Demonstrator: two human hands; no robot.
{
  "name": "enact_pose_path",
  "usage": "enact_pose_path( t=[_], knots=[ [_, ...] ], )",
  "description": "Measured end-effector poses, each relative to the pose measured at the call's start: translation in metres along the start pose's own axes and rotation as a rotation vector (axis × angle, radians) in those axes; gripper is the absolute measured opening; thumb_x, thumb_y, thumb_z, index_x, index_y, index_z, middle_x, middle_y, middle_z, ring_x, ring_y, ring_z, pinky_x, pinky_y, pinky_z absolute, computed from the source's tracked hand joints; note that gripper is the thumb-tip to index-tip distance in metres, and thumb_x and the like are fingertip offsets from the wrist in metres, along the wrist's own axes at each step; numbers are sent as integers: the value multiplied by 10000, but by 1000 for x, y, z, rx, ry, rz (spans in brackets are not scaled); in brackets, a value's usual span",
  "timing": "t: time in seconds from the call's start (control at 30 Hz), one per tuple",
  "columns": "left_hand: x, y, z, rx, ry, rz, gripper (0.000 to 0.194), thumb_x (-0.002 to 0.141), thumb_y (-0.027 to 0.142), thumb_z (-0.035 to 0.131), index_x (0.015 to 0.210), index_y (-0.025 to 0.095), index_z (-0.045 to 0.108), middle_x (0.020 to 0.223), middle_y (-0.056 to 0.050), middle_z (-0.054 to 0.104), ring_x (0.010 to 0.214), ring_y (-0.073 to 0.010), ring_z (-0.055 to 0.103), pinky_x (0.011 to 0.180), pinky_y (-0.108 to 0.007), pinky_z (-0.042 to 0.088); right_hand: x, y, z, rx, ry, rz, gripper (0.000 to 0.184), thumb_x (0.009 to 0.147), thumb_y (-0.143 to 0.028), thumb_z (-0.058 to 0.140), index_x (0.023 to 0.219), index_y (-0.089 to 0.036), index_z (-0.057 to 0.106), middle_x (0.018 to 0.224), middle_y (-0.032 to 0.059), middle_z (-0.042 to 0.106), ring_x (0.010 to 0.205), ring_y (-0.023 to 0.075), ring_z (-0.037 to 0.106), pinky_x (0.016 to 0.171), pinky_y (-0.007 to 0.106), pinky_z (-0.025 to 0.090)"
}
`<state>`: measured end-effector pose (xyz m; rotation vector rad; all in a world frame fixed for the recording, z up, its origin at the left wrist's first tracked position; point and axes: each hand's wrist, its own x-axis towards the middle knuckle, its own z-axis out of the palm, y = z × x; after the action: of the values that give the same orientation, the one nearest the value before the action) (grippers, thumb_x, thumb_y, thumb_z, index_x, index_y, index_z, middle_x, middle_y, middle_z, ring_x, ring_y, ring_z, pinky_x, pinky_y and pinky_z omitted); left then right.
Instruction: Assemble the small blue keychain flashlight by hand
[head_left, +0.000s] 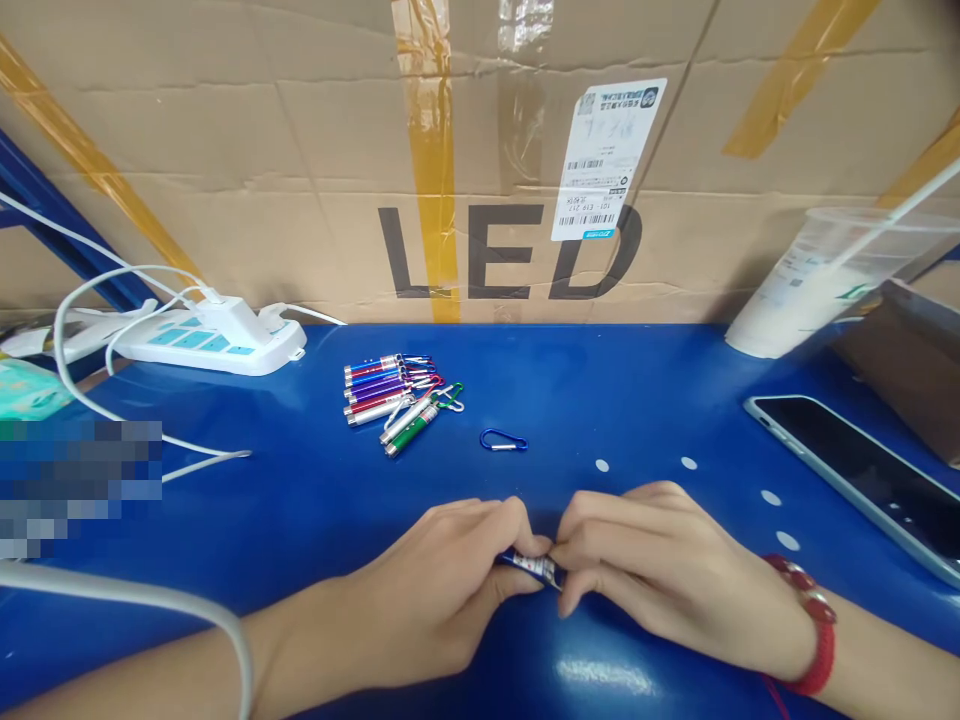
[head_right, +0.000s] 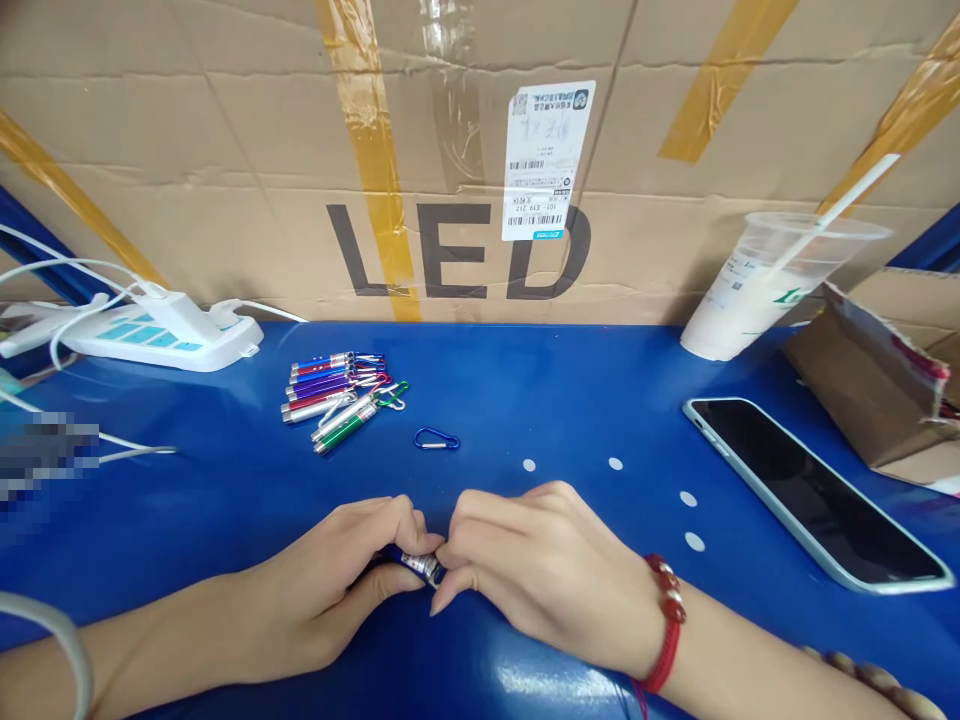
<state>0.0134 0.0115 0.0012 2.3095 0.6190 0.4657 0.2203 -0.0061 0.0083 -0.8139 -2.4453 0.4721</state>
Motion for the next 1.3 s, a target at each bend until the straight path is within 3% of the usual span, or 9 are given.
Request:
enact_pose_path(
  t=[0.1,0.33,0.67,0.87,1.07,1.3],
  knots=[
    [1,0,-1,8,-14,18,127,888,117,374,817,221,388,791,15,558,697,-132,519,682,-221,390,-2,-2,-1,-112,-5,-70,331,953,-209,332,795,-214,623,712,-11,583,533,56,519,516,182,372],
    [1,1,1,57,-8,4,122,900,139,340,834,220,403,805,-3,567,687,-148,521,647,-240,391,-2,-4,2,-148,-16,5,295,938,-213,358,779,-218,607,691,-7,587,524,66,546,477,179,360],
    [0,0,4,232,-45,16,159,885,105,310,790,214,377,723,8,545,615,-150,487,635,-254,358,0,-4,5,-188,-74,-2,343,937,-182,307,743,-205,589,643,-10,576,488,68,539,439,194,321],
    [-1,-1,7,297,-25,29,160,882,104,317,776,210,371,685,13,501,592,-152,455,593,-250,341,-1,-9,9,-131,-55,102,304,913,-169,328,710,-190,553,630,-6,599,502,86,560,447,198,329],
    [1,-2,6,297,-11,28,149,893,118,331,802,204,412,715,5,530,623,-153,480,599,-247,350,1,-11,12,76,-53,243,300,903,-174,381,656,-182,550,622,-10,598,527,86,534,518,178,371],
    [1,2,3,154,30,-30,162,910,136,337,831,209,458,787,10,587,687,-144,533,646,-234,388,5,-11,7,97,-81,297,312,927,-222,378,678,-181,562,565,-34,560,476,66,492,519,161,363]
  ],
)
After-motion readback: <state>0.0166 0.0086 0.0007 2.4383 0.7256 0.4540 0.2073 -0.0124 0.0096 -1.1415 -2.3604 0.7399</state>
